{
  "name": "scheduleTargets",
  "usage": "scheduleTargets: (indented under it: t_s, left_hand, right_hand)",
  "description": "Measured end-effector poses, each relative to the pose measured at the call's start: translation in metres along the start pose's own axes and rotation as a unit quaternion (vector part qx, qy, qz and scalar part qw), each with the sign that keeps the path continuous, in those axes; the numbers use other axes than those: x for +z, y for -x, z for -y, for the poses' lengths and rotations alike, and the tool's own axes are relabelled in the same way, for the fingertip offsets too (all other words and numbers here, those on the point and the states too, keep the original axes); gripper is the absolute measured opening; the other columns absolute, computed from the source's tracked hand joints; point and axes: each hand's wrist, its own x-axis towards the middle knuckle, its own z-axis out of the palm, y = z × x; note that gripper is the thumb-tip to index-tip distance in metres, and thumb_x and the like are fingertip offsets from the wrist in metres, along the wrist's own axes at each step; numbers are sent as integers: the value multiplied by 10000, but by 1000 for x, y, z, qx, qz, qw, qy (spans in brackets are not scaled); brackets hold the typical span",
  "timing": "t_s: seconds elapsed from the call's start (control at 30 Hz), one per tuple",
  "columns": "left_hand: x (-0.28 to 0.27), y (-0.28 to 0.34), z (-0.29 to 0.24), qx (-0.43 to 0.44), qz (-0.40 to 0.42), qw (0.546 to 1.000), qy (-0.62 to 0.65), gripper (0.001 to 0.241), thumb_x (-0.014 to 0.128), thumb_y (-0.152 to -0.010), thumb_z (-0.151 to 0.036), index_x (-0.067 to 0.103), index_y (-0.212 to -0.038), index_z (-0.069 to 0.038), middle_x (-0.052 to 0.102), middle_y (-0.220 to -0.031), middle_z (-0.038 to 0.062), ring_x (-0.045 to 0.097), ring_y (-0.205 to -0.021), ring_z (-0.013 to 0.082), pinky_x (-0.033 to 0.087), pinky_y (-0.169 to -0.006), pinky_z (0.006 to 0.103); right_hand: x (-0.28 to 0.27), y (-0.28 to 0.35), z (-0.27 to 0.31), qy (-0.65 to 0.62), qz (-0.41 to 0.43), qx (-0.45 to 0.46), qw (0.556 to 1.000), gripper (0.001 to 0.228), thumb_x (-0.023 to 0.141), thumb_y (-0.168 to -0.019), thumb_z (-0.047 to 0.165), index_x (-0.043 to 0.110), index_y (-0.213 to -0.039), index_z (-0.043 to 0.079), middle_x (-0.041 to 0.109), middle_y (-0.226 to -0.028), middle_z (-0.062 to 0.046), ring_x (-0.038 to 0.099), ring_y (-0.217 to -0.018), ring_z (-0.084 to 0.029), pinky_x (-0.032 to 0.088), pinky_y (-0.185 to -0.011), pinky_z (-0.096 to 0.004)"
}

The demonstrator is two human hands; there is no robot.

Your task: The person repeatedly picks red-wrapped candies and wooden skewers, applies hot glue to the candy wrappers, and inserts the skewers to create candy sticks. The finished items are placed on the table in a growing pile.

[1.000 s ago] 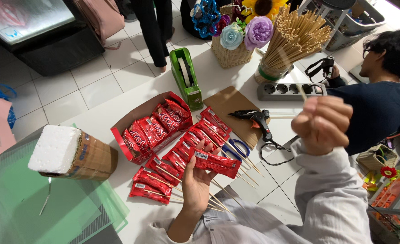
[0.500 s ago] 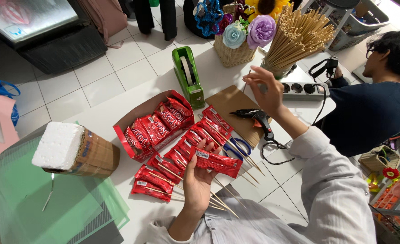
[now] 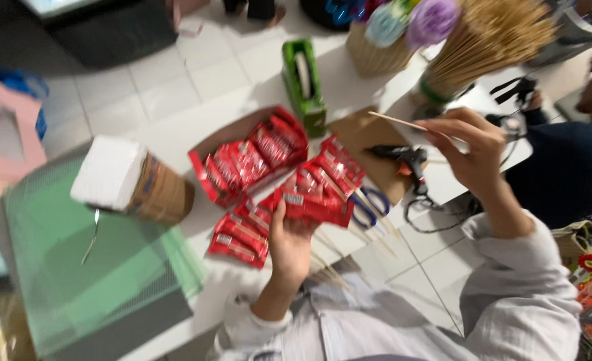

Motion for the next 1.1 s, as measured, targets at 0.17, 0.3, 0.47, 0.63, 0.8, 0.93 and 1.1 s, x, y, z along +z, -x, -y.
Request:
scheduleTargets:
  t_s: [0.17, 0.3, 0.47, 0.63, 0.8, 0.93, 1.1]
  left_hand:
    - [1, 0, -16, 73, 44, 996, 16, 479, 435, -890, -264, 371, -1317, -56, 507, -1207, 159, 488, -1123, 333, 489, -835, 403]
    - [-2, 3, -22, 76, 48, 995, 44, 460, 436, -898, -243, 383, -1306, -38, 497, -1217, 178, 491, -1119, 329, 505, -808, 387]
    - [-5, 4, -21, 93, 34, 995, -28, 475, 369, -908, -296, 334, -1325, -71, 472, -1240, 173, 464, -1150, 334, 495, -836, 444]
    - [-4, 7, -26, 102, 29, 993, -41, 473, 373, -909, -287, 343, -1318, -50, 466, -1236, 195, 462, -1149, 346, 492, -831, 449]
    - [-8, 5, -27, 100, 33, 994, -40, 470, 380, -911, -280, 340, -1320, -52, 459, -1237, 204, 462, -1144, 351, 491, -827, 461]
    - [-9, 3, -29, 100, 41, 993, -50, 467, 375, -914, -292, 338, -1321, -67, 454, -1246, 200, 454, -1153, 346, 464, -854, 485]
    - [-27, -8, -30, 113, 53, 990, -62, 468, 372, -916, -312, 339, -1324, -84, 484, -1218, 181, 475, -1132, 328, 457, -878, 477]
  right_hand:
    - [13, 24, 54, -19, 107, 57, 992, 214, 554, -861, -68, 640, -1002, 68, 624, -727, -22, 537, -583, -90, 378, -515, -202]
    - [39, 38, 60, -38, 130, 27, 990, 163, 629, -793, 51, 651, -951, 82, 625, -664, -8, 520, -517, -62, 419, -495, -177]
    - [62, 39, 68, -82, 132, 126, 980, 182, 626, -722, -14, 703, -852, 89, 613, -533, -41, 393, -361, -106, 344, -343, -214]
    - [69, 34, 70, -106, 155, 109, 976, 114, 630, -742, 30, 700, -825, 64, 593, -524, -84, 443, -341, -106, 334, -330, -185]
    - [73, 38, 63, -102, 168, 109, 974, 108, 635, -745, 36, 693, -834, 57, 595, -547, -109, 459, -343, -117, 333, -324, -183]
    - [78, 39, 57, -115, 194, 118, 967, 128, 622, -747, 26, 687, -856, 43, 608, -555, -113, 483, -351, -127, 359, -329, -187]
    - [73, 11, 60, -91, 284, 170, 939, 147, 608, -764, 107, 663, -877, 30, 637, -632, -154, 541, -416, -200, 434, -386, -264]
